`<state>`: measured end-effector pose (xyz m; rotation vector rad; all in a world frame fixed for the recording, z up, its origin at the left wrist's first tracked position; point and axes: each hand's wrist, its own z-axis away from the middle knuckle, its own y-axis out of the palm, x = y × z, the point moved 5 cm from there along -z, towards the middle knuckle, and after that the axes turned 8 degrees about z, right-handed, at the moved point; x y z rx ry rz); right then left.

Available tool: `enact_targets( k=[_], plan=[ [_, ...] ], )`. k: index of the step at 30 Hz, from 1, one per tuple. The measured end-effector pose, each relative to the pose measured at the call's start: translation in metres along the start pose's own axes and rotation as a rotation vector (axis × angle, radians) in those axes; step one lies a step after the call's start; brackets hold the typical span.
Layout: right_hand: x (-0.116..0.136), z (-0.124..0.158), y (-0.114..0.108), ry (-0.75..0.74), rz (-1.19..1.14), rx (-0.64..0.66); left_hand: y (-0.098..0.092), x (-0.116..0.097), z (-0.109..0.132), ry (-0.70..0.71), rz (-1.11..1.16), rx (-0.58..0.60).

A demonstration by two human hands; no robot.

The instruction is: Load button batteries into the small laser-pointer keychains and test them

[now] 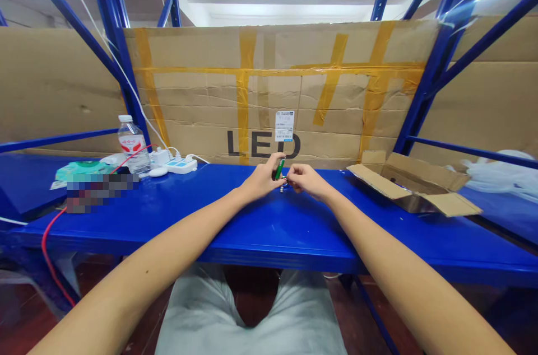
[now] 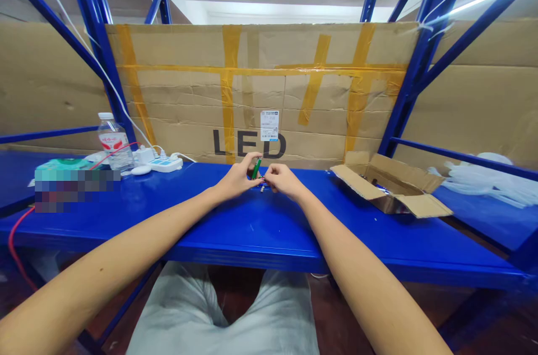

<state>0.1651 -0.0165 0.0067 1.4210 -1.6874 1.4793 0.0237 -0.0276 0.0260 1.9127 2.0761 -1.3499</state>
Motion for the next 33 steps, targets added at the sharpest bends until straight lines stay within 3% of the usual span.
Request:
enact_targets(
  k=[5, 9, 22, 33],
  plan=[
    [0.000, -0.002, -0.009, -0.067, 0.266, -0.060, 0.000, 0.007, -0.001, -0.047, -0.007, 0.038],
    [0.000, -0.004, -0.015, -0.112, 0.436, -0.136, 0.008, 0.012, 0.002, -0.081, -0.099, 0.168],
    [0.002, -0.003, -0.017, -0.169, 0.635, -0.161, 0.010, 0.006, 0.002, 0.078, -0.646, 0.238],
    [0.008, 0.001, -0.018, -0.182, 0.687, -0.110, 0.006, -0.002, 0.002, 0.192, -0.529, 0.204]
  ],
)
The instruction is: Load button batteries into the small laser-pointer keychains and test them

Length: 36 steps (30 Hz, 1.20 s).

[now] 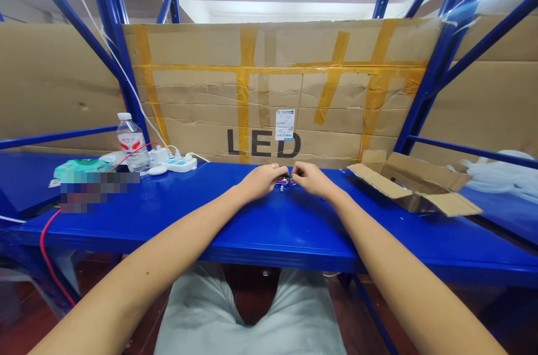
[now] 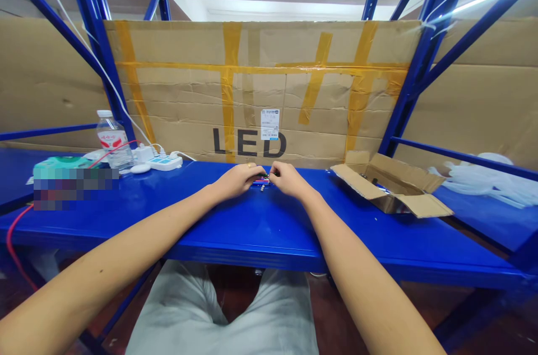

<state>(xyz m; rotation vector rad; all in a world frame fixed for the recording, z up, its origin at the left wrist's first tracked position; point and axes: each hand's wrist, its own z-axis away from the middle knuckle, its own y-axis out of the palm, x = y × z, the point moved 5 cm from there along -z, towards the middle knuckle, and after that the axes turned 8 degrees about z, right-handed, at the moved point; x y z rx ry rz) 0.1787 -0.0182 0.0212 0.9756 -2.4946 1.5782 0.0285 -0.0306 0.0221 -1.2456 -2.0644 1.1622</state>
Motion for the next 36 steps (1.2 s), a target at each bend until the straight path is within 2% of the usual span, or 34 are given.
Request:
enact_targets(
  k=[5, 9, 13, 16, 18, 21, 24, 26, 30, 36],
  plan=[
    [-0.002, 0.001, 0.000, -0.018, 0.024, 0.001, 0.002, 0.003, 0.001, -0.018, -0.032, 0.003],
    [-0.008, -0.001, -0.001, 0.036, 0.000, -0.028, -0.002, 0.011, -0.001, -0.057, 0.146, -0.112],
    [-0.015, -0.002, 0.000, 0.141, -0.054, -0.012, -0.009, 0.025, -0.001, -0.205, 0.341, -0.256],
    [-0.017, 0.000, 0.002, 0.203, -0.115, 0.054, -0.013, 0.032, 0.001, -0.315, 0.453, -0.313],
    [-0.015, 0.001, 0.003, 0.201, -0.137, 0.089, -0.014, 0.034, 0.002, -0.365, 0.523, -0.335],
    [-0.004, 0.002, 0.001, 0.120, -0.158, 0.071, -0.014, 0.033, 0.003, -0.415, 0.626, -0.335],
    [0.010, 0.002, 0.001, 0.026, -0.257, 0.048, -0.012, 0.031, 0.003, -0.419, 0.692, -0.314],
    [0.017, 0.002, 0.006, 0.007, -0.356, 0.096, -0.012, 0.029, 0.003, -0.398, 0.677, -0.306],
    [0.020, 0.003, 0.020, 0.048, -0.527, 0.227, -0.010, 0.024, 0.001, -0.315, 0.604, -0.265],
    [0.021, 0.009, 0.030, 0.145, -0.812, 0.361, -0.005, 0.020, -0.002, -0.239, 0.638, -0.217]
  ],
)
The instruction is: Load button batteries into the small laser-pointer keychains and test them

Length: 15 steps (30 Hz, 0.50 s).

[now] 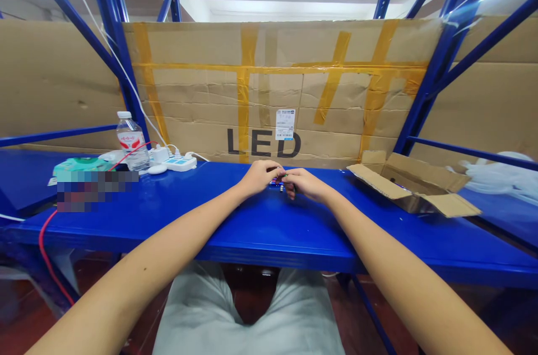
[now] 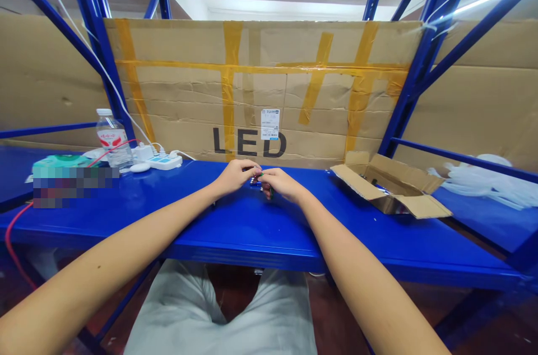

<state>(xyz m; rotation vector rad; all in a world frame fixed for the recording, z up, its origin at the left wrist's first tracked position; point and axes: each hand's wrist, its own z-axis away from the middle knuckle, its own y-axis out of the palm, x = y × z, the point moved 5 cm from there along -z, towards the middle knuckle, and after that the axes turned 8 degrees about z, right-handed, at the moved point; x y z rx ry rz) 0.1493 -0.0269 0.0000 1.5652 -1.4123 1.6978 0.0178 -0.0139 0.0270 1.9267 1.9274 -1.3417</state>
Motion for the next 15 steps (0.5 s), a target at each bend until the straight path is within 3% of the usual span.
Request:
enact_targets(
  k=[9, 15],
  plan=[
    [-0.002, 0.008, 0.007, 0.143, -0.157, 0.214, 0.006, 0.004, -0.002, -0.022, 0.070, 0.063],
    [-0.006, 0.007, -0.004, 0.280, -0.242, 0.099, -0.004, 0.017, -0.007, -0.242, 0.599, -0.127]
  ],
)
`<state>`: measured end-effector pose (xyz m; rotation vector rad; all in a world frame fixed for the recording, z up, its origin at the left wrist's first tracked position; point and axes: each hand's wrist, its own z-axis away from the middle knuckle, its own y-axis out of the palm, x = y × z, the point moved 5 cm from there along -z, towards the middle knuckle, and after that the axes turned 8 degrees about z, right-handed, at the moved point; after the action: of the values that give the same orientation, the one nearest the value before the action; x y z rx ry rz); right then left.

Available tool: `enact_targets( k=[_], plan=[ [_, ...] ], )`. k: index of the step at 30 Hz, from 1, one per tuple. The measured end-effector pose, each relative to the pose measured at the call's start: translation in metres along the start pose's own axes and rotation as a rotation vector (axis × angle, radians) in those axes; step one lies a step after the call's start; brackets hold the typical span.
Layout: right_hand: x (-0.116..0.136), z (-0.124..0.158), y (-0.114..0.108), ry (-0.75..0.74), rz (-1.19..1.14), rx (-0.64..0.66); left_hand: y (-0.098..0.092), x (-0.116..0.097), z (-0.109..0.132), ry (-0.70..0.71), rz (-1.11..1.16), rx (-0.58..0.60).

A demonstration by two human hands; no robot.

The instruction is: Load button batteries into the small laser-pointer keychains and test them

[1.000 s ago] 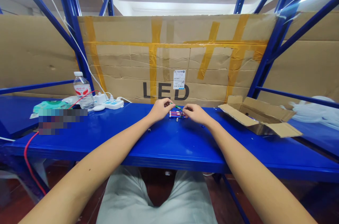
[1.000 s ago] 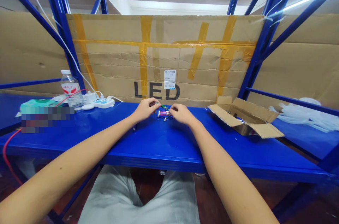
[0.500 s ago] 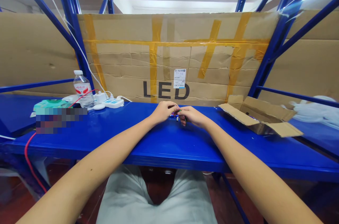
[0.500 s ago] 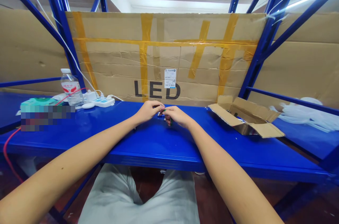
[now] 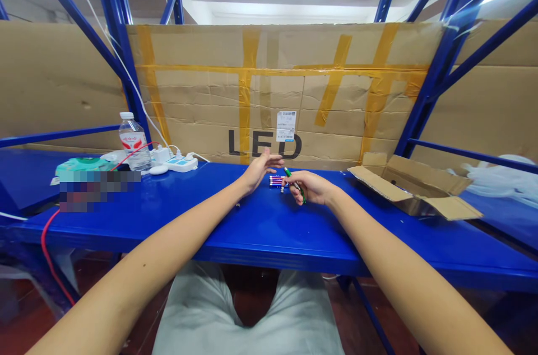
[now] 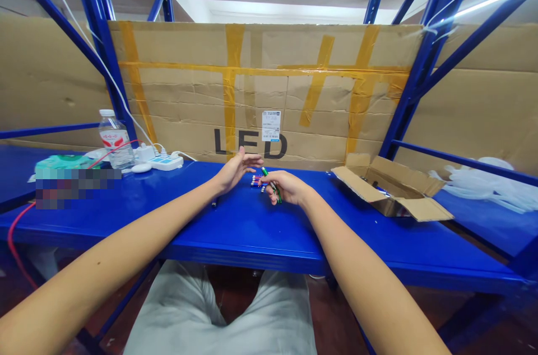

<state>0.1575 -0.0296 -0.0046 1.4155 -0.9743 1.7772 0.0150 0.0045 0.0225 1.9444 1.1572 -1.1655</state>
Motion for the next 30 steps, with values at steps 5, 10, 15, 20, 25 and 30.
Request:
enact_targets(
  k=[5, 10, 15, 20, 25, 30],
  plan=[
    [-0.006, 0.002, -0.003, 0.147, 0.037, 0.016, -0.014, -0.005, 0.000, -0.086, 0.220, -0.050],
    [-0.012, 0.002, -0.001, 0.230, 0.108, 0.016, -0.018, -0.005, 0.001, -0.097, 0.192, -0.036],
    [-0.010, 0.003, 0.000, 0.206, 0.137, 0.008, -0.017, -0.004, 0.001, -0.112, 0.242, -0.018],
    [-0.010, 0.002, -0.004, 0.212, 0.141, -0.042, -0.017, -0.003, 0.001, -0.145, 0.313, -0.026],
    [-0.009, 0.002, -0.004, 0.193, 0.145, -0.051, -0.018, 0.000, 0.000, -0.169, 0.317, -0.027],
    [-0.009, 0.002, -0.004, 0.188, 0.165, -0.105, -0.019, 0.001, -0.001, -0.166, 0.351, -0.029]
  ],
)
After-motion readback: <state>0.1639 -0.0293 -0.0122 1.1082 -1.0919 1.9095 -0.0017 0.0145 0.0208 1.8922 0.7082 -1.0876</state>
